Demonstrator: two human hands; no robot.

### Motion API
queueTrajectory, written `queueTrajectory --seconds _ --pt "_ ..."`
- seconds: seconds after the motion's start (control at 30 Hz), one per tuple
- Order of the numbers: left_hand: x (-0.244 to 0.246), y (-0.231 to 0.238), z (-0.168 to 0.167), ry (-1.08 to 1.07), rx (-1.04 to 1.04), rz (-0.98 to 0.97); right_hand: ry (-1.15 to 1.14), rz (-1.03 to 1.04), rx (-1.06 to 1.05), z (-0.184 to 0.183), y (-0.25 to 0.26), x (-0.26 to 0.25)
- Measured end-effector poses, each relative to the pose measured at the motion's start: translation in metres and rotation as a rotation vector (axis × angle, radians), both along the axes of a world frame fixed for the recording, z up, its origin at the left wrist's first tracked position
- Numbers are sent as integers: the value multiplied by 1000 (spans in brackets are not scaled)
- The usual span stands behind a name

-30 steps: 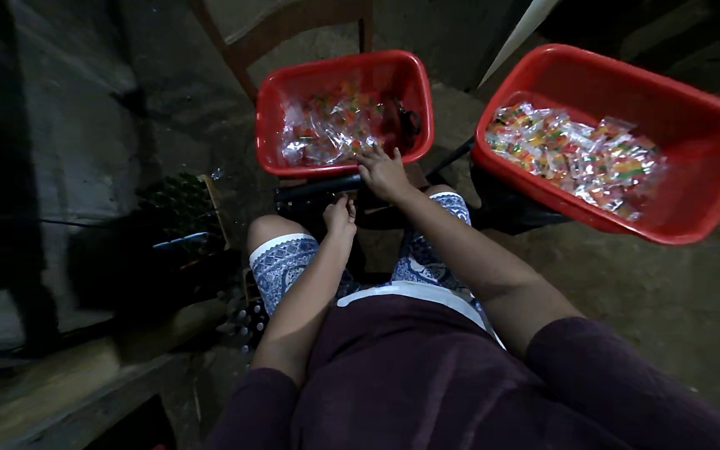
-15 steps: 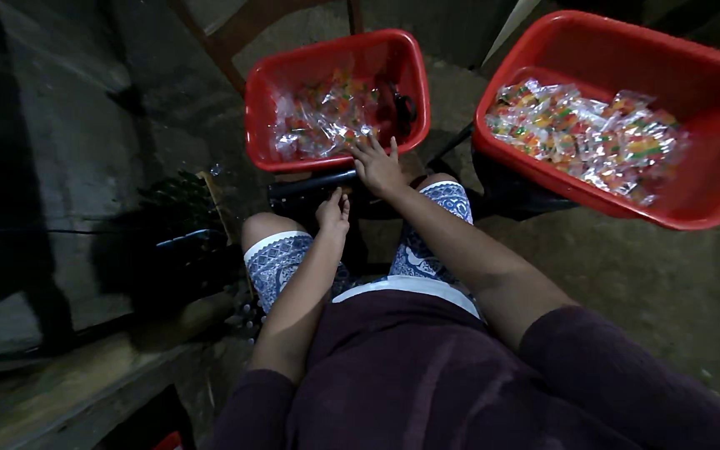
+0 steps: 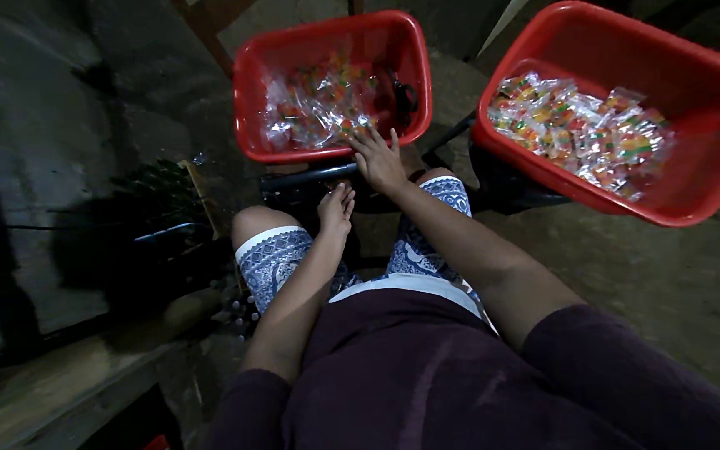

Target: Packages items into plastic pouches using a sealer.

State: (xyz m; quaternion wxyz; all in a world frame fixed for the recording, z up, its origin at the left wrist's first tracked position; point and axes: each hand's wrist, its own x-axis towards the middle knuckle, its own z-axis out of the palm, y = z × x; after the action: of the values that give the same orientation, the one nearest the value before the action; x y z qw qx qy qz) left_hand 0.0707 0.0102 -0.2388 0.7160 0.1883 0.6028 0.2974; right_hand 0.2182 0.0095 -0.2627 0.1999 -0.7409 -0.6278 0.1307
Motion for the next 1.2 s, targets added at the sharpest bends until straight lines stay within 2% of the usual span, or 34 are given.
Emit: queueTrajectory --seconds 0.3,0.47,0.57,0.67,0.73,0.87,1.2 --pt "2 2 3 -12 2 12 -4 22 -83 10 1 1" --pt "1 6 2 6 -7 -2 100 62 -298 56 15 0" --pt "0 7 0 48 31 -49 176 83 -274 88 32 -5" --pt "-4 10 0 43 73 -122 182 75 -233 103 42 -10" --pt "-5 12 0 54 72 -152 175 38 -239 101 40 -12" --pt "-7 16 -3 59 75 -178 155 -15 -216 75 29 -11" --pt "-5 18 3 32 -2 -156 99 -67 -156 31 18 -10"
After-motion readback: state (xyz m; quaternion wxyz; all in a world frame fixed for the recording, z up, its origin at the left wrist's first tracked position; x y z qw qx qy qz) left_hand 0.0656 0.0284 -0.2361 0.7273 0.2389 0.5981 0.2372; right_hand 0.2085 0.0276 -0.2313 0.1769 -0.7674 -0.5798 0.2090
